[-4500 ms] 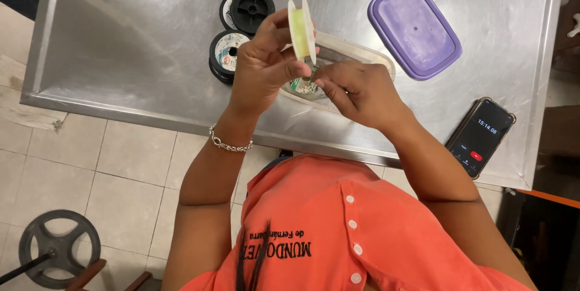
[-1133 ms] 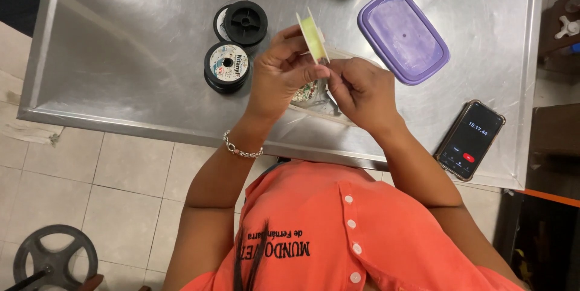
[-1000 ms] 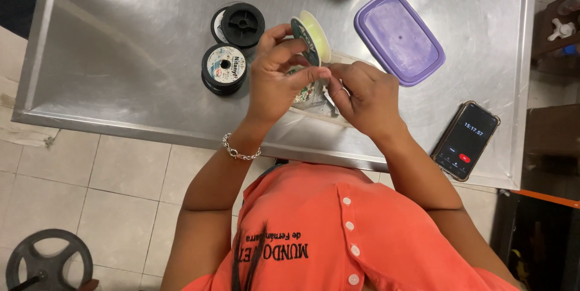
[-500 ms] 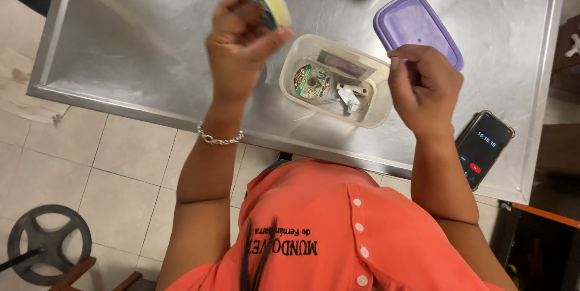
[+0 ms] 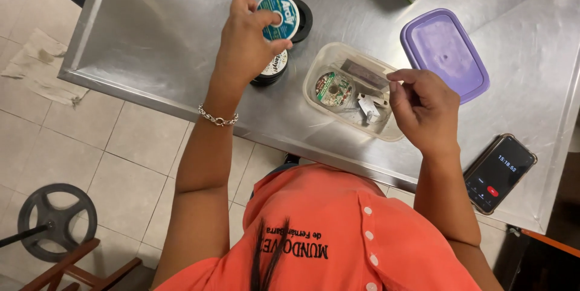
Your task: The person handles several spools of fishing line on a metal table, picking them up, rotating them, and placing them into a plastic container. They also open a small package of hooks and handle a small metal ring, moving items around the workspace.
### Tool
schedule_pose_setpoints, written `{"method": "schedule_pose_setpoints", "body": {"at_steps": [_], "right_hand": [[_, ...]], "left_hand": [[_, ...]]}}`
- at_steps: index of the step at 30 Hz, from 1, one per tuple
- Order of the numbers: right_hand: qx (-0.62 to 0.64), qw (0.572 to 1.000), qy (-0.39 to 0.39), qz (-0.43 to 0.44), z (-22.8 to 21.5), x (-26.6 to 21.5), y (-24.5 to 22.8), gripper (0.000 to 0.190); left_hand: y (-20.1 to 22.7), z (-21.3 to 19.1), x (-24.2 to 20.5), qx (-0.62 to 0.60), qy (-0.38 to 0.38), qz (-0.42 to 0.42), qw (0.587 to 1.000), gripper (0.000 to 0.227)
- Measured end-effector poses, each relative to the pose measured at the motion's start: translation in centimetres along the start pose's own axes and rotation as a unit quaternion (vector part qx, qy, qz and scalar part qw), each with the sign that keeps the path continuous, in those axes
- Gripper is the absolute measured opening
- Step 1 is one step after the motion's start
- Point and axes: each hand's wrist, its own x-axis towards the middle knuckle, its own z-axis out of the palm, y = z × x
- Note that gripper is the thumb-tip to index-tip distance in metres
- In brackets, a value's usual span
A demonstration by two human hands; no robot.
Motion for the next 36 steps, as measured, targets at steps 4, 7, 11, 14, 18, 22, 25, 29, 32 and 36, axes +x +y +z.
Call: {"method": "schedule_pose_setpoints", "body": {"at_steps": [4, 7, 11, 14, 18, 22, 25, 29, 32, 36], "right_hand": [[0.002, 0.999, -0.041, 0.021, 0.0, 0.1, -0.3, 0.010], [-0.040, 0.994, -0.098, 0.032, -0.8, 0.8, -0.5, 0.015], [0.131, 0.981, -0.134, 0.043, -3.4, 2.4, -1.5, 0.063], [0.404, 0.915, 0.023, 0.008, -4.1, 0.8, 3.6, 0.082], [0.361, 0.932, 0.027, 0.007, -3.7, 3.4, 1.1, 0.069], [0.217, 0.961, -0.151, 0.081, -1.7, 5.8, -2.1, 0.057], [-0.018, 0.958, -0.257, 0.129, 0.2, 6.4, -2.3, 0.045], [-0.146, 0.906, -0.355, 0.176, 3.7, 6.0, -0.6, 0.051], [-0.228, 0.928, -0.294, 0.016, 7.5, 3.5, 4.8, 0.021], [-0.119, 0.969, -0.218, -0.010, 3.2, 5.1, 2.2, 0.016]], "left_hand": [[0.0, -1.4, -0.6, 0.038, -0.143, -0.061, 0.987, 0.050], [-0.2, -1.0, -1.0, 0.104, -0.218, -0.084, 0.967, 0.049], [-1.3, -0.1, -1.0, 0.165, -0.204, -0.077, 0.962, 0.049], [-1.5, 0.0, -1.2, 0.176, -0.189, -0.097, 0.961, 0.049], [-0.9, -1.1, -1.8, 0.138, -0.145, -0.071, 0.977, 0.050], [1.4, -3.7, -2.2, 0.050, -0.042, -0.011, 0.998, 0.061], [3.4, -5.8, -3.0, -0.046, 0.028, 0.047, 0.997, 0.060], [5.5, -7.8, -4.4, -0.135, 0.077, 0.052, 0.986, 0.051], [5.9, -7.6, -4.6, -0.157, 0.068, 0.064, 0.983, 0.048], [5.8, -6.7, -4.7, -0.162, 0.052, 0.075, 0.983, 0.043]]}}
